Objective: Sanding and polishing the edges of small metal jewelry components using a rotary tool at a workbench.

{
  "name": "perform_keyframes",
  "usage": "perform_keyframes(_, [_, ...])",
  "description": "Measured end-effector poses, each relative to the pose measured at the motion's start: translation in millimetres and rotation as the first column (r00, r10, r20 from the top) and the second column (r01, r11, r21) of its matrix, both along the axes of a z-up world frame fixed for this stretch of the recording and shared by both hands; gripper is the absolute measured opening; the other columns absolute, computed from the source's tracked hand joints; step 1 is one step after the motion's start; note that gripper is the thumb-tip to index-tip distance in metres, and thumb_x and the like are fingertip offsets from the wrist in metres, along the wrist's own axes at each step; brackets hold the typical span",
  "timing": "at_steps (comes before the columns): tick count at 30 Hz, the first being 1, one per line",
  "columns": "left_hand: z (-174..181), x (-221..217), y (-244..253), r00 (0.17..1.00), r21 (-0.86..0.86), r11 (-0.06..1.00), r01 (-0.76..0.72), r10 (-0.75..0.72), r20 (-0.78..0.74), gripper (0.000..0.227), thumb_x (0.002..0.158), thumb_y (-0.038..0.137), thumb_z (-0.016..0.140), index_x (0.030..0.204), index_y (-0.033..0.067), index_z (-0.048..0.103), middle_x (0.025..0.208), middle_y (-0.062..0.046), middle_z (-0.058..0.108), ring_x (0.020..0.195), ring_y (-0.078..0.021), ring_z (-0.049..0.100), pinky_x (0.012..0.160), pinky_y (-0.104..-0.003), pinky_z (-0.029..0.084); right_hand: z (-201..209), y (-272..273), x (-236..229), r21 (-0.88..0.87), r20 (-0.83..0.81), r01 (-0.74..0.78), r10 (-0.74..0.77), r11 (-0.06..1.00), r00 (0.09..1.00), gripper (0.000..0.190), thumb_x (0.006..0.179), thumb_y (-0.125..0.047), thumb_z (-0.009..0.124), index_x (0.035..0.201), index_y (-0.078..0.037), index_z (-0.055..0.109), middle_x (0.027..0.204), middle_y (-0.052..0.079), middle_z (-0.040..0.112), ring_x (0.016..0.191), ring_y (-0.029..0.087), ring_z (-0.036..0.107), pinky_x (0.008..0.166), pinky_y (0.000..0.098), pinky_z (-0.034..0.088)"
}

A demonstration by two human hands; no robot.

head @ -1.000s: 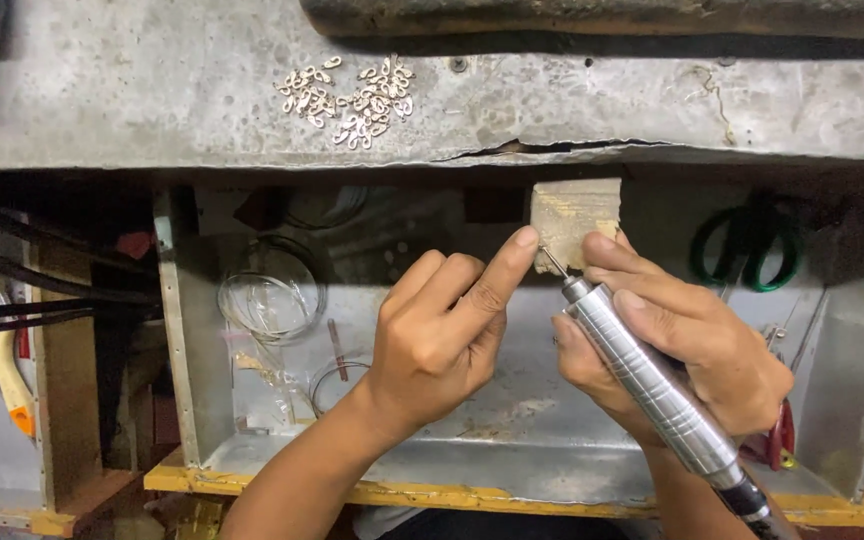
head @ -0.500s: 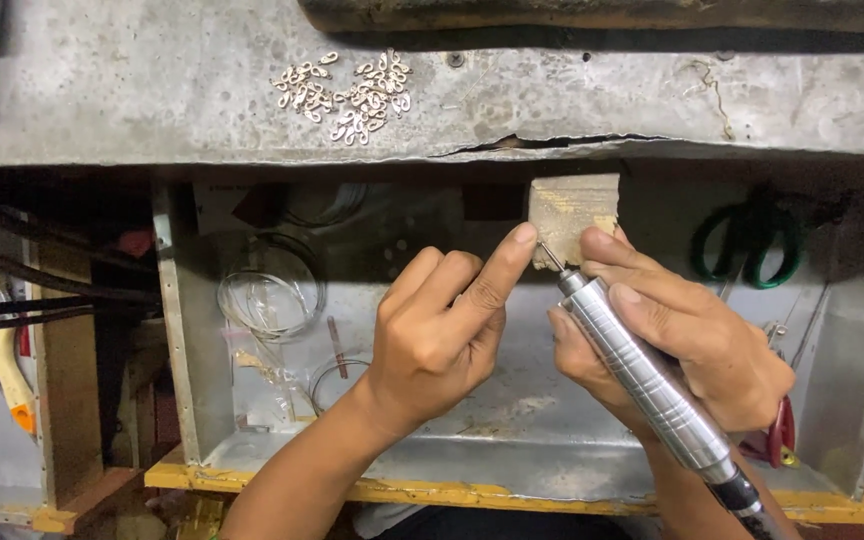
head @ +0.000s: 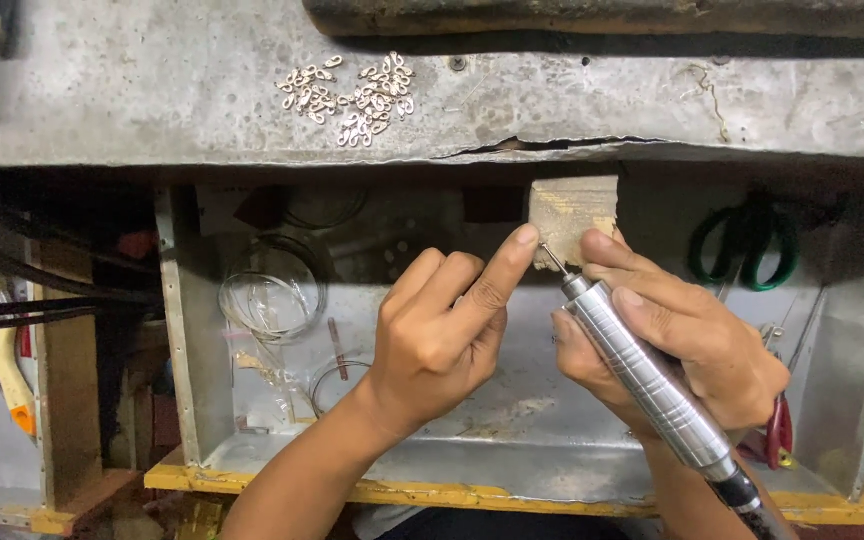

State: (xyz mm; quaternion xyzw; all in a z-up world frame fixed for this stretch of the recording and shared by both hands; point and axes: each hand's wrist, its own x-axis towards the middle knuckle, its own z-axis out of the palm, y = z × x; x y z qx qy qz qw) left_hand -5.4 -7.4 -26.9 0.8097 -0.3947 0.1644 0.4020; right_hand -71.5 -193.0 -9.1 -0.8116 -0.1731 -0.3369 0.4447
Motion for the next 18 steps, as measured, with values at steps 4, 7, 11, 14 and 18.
perform_keyframes(4, [0, 0, 0, 1.0, -0.01, 1.0, 0.0, 0.0, 0.017, 0.048, 0.104, -0.014, 0.058, 0.147, 0.0062, 0.057, 0.08, -0.001, 0.046, 0.071, -0.0202, 0.034, 0.064, -0.032, 0.039, -14, -38, -3, -0.106, -0.287, -0.423, 0.38, 0.9, 0.879, 0.024, 0.103, 0.01, 0.042, 0.122, -0.004, 0.043, 0.077, -0.002, 0.054, 0.074, 0.009, 0.052, 0.134, 0.0485, 0.026])
perform_keyframes(7, [1, 0, -1, 1.0, 0.002, 1.0, -0.003, 0.003, 0.009, 0.045, 0.106, -0.01, 0.056, 0.148, 0.0069, 0.056, 0.081, -0.001, 0.045, 0.071, -0.0209, 0.033, 0.064, -0.033, 0.038, -7, -17, -2, -0.014, -0.02, -0.063, 0.063, 0.998, 0.998, 0.054, 0.091, 0.013, 0.08, 0.129, -0.004, 0.046, 0.083, 0.016, 0.064, 0.077, 0.019, 0.071, 0.118, 0.054, 0.061])
perform_keyframes(11, [1, 0, -1, 1.0, 0.001, 1.0, -0.011, 0.011, 0.023, 0.047, 0.104, -0.013, 0.056, 0.147, 0.0067, 0.057, 0.08, -0.001, 0.045, 0.071, -0.0209, 0.033, 0.063, -0.033, 0.038, 6, 1, 0, -0.079, -0.009, -0.003, 0.002, 0.997, 1.0, 0.052, 0.086, 0.013, 0.084, 0.122, 0.003, 0.048, 0.094, 0.022, 0.067, 0.092, 0.028, 0.074, 0.113, 0.0534, 0.06])
perform_keyframes(14, [-1, 1, -1, 0.999, -0.001, 1.0, -0.012, 0.012, 0.032, 0.048, 0.104, -0.013, 0.056, 0.147, 0.007, 0.057, 0.08, -0.001, 0.046, 0.07, -0.0206, 0.034, 0.063, -0.033, 0.038, 16, 17, 1, -0.012, 0.027, 0.195, -0.195, 0.981, 0.98, 0.039, 0.084, 0.01, 0.088, 0.108, 0.006, 0.057, 0.096, 0.029, 0.071, 0.098, 0.038, 0.078, 0.1, 0.0478, 0.069])
perform_keyframes(18, [0, 1, -2, 0.998, 0.007, 1.0, -0.015, 0.015, 0.056, 0.045, 0.105, -0.012, 0.057, 0.147, 0.0057, 0.057, 0.079, -0.002, 0.044, 0.069, -0.0212, 0.032, 0.062, -0.033, 0.036, 21, 21, 2, -0.004, 0.031, 0.22, -0.22, 0.975, 0.975, 0.037, 0.081, 0.011, 0.088, 0.101, 0.007, 0.057, 0.096, 0.032, 0.07, 0.093, 0.039, 0.078, 0.095, 0.0494, 0.071])
